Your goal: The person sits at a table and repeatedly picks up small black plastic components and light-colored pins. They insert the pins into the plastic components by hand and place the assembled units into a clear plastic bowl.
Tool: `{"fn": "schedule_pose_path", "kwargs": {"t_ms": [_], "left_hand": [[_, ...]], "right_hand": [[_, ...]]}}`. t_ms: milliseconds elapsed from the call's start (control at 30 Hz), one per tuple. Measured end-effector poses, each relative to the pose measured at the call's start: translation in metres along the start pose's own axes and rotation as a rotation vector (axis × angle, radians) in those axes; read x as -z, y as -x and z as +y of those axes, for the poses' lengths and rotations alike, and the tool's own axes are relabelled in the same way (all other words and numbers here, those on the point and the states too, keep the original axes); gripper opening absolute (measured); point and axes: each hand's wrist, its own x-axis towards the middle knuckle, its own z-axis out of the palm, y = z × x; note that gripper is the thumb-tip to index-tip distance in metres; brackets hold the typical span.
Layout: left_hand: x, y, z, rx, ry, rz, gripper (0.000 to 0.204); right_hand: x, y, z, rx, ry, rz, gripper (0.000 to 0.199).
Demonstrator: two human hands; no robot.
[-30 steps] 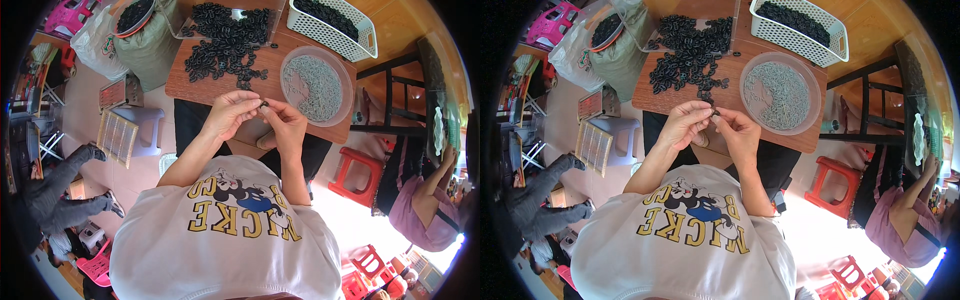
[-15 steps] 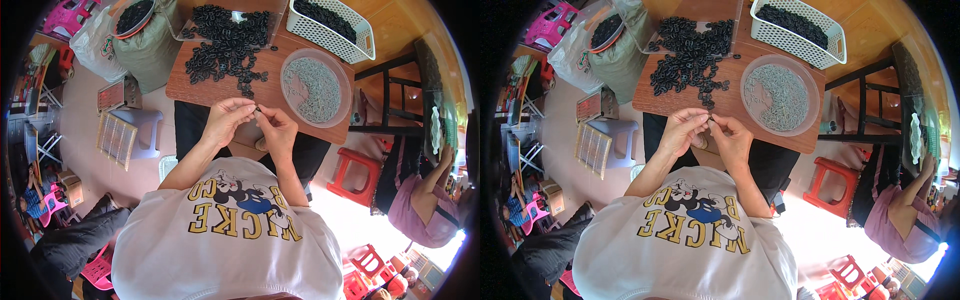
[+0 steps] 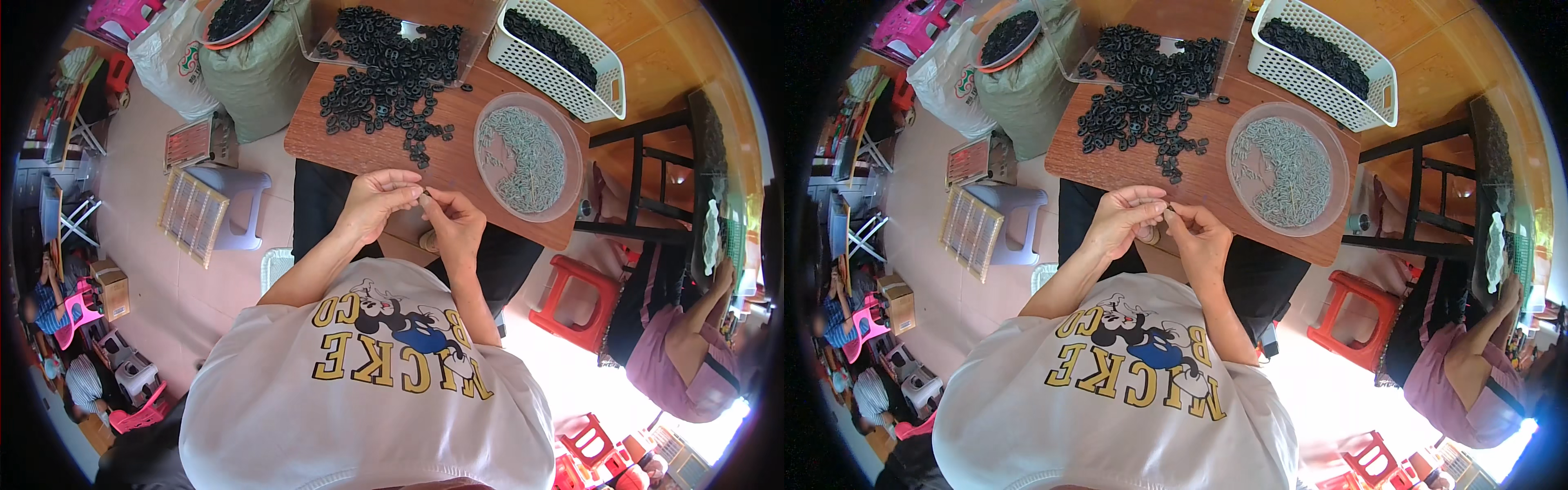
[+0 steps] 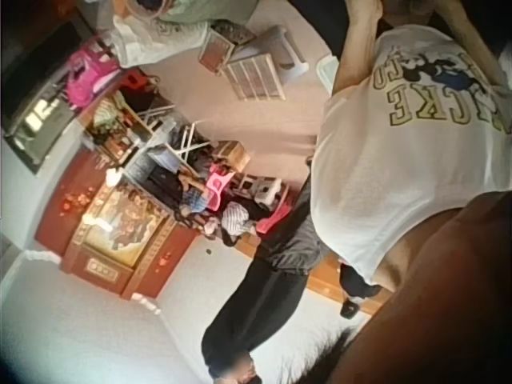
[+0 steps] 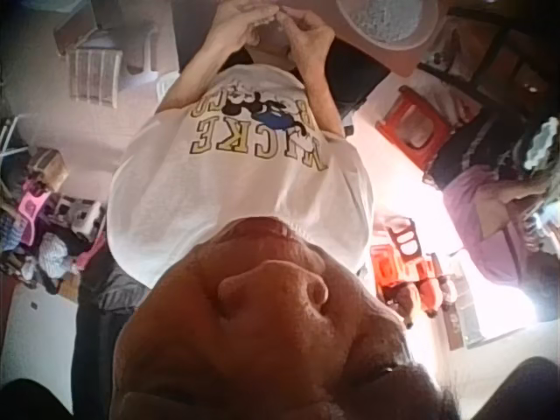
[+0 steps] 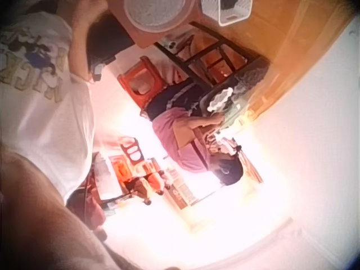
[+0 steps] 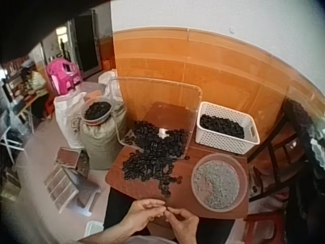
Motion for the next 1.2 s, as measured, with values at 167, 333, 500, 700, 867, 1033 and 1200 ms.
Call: {"fn": "schedule_pose_path", "kwargs": {"t_ms": [167,333,500,700,867,1033,1200], "left_hand": [[0.003,-0.014,0.007,-0.099,-0.068,0.025,0.018],[0.012,-0.063,0.026,-0.555,-1.042,0.219,0.017],[0.008,-0.084,0.023,-0.716,-1.37,0.183,0.019],[0.006,-0.085,0.026,-0.681,-1.392,0.12,0.022],[0.009,-0.083,0.036,-0.622,-1.301,0.105,0.023],[0.004,-0.06,0.043,-0.112,-0.11,-0.096,0.027],[-0.005,-0.034,0.027,-0.052,0.059,-0.137,0.025]], "right_hand": [[0.002,-0.003,-0.001,0.039,-0.026,0.032,0.014],[0.014,-0.006,-0.004,0.057,-0.073,0.063,0.013],[0.019,0.0,-0.009,0.032,-0.047,0.082,0.013],[0.026,-0.001,-0.007,0.014,-0.122,0.074,0.014],[0.026,-0.003,-0.011,0.0,-0.195,0.062,0.015],[0.025,-0.013,-0.011,-0.019,-0.222,0.028,0.018],[0.017,-0.019,-0.019,0.024,-0.287,-0.025,0.016]]}}
